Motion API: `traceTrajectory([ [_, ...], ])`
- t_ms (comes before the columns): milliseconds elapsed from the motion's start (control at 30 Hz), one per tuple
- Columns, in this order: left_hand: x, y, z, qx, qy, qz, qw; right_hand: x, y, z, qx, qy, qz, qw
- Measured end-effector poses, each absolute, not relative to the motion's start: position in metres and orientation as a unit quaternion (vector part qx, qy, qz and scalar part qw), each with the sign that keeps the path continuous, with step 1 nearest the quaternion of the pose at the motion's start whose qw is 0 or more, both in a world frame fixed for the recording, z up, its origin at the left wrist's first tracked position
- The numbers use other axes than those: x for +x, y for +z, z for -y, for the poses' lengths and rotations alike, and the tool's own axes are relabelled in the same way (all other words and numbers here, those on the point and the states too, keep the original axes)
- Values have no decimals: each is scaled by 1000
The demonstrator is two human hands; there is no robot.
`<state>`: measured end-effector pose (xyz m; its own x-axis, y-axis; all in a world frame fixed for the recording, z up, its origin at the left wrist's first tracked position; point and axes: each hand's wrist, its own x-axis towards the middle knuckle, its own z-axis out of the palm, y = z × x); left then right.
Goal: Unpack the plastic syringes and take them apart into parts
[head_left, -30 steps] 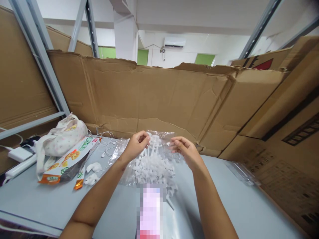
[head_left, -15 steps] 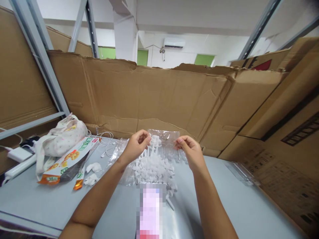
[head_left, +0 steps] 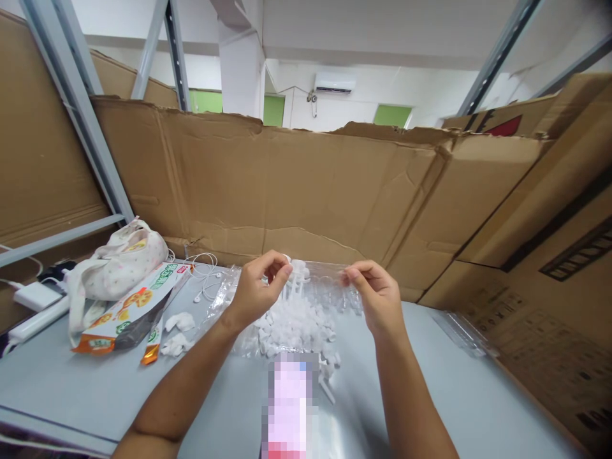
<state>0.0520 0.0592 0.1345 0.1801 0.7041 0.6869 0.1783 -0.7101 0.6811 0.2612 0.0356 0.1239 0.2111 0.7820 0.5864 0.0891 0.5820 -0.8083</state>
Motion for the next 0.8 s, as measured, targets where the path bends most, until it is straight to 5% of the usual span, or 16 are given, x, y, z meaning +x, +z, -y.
traceTrajectory([
  [433, 46, 136, -59, 707, 618, -279, 200, 262, 125, -32, -365, 225, 598, 677],
  [667, 46, 137, -60, 638, 679, -251, 264, 267, 130, -28, -399, 335, 711, 473],
  [800, 45, 139, -59, 620, 689, -244, 285, 259, 128, -30, -423, 313, 735, 428],
])
